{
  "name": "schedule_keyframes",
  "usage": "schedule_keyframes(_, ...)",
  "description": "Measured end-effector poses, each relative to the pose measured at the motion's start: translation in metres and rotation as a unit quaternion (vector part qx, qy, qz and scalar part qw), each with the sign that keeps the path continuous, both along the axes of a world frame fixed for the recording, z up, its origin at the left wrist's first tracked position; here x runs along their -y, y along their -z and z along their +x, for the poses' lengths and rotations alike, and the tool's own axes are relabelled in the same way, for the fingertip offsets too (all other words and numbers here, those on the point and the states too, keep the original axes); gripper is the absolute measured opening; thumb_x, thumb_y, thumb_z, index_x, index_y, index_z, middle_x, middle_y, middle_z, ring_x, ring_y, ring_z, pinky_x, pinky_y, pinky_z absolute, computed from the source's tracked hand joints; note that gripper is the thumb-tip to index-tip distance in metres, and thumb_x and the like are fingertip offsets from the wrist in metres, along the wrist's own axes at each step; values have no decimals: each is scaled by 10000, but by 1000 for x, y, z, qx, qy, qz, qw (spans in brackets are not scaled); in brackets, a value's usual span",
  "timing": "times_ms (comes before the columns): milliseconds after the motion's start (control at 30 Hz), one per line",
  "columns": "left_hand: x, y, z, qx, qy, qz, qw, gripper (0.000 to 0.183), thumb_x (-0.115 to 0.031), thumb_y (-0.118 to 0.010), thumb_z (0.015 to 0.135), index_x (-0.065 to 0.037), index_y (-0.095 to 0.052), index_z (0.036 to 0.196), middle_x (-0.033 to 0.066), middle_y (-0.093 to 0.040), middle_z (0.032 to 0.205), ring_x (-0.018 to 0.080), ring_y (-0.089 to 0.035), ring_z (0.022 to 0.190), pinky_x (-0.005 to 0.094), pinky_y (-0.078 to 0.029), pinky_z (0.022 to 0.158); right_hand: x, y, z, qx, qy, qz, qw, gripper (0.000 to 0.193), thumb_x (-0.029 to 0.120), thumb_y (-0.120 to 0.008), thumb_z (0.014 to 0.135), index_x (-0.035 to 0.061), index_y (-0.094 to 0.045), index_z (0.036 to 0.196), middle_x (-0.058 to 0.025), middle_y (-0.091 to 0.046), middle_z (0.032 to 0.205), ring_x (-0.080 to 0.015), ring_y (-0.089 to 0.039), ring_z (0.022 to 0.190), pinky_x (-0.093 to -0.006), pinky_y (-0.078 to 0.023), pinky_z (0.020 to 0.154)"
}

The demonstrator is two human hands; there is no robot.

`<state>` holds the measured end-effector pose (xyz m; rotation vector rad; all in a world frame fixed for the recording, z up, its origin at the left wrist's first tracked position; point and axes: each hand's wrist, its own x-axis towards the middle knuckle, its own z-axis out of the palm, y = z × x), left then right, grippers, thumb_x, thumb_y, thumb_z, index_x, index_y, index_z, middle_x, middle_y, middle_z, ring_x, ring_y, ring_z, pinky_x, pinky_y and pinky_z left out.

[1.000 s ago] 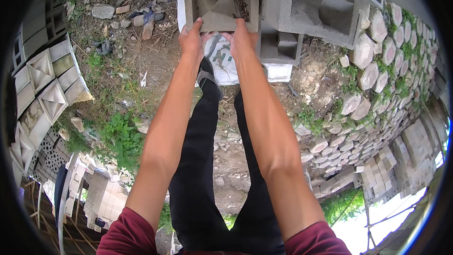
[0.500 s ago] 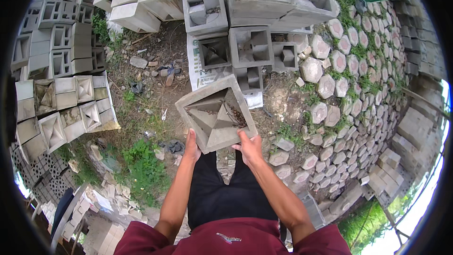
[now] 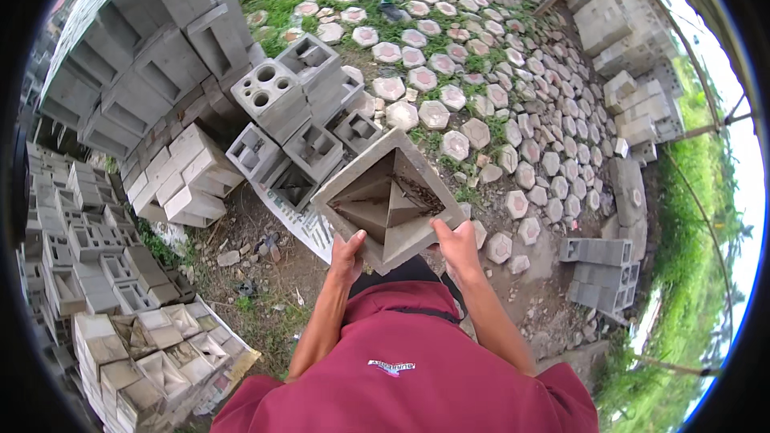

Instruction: The person picks up decorative concrete blocks from the ground and stacks them one by one on top of existing stacks in an outdoor construction area.

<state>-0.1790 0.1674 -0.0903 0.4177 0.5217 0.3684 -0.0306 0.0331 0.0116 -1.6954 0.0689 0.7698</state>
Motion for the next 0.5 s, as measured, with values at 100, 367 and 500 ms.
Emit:
schedule_keyframes(100, 26, -24, 26, 48, 71, 53, 995, 800, -191, -736, 749, -25, -275, 1381, 112, -447, 1314, 253, -462, 1204, 386, -368, 1029, 56, -28, -11, 131, 95, 15, 987, 206, 94, -611, 818, -46, -616, 969, -64, -647, 807, -133, -590, 653, -277, -480, 599)
schedule_keyframes(367, 91, -46, 98, 198, 328, 44, 923, 845, -568, -681, 735, -88, -392, 1367, 62, -495, 1334, 257, -497, 1197, 436, -412, 1019, 188, -87, -69, 324, 309, 27, 894, 791, 501, -587, 871, -34, -300, 1378, -221, -371, 1393, -254, -355, 1318, -396, -329, 1044)
schedule_keyframes(500, 130, -46, 154, 199, 440, 25, 876, 835, -514, -730, 730, -54, -402, 1343, 83, -520, 1292, 244, -526, 1163, 410, -430, 1000, 284, -65, -47, 181, 448, 242, 842, 862, 677, -337, 891, -23, -309, 1393, -195, -354, 1419, -258, -337, 1338, -399, -309, 1068)
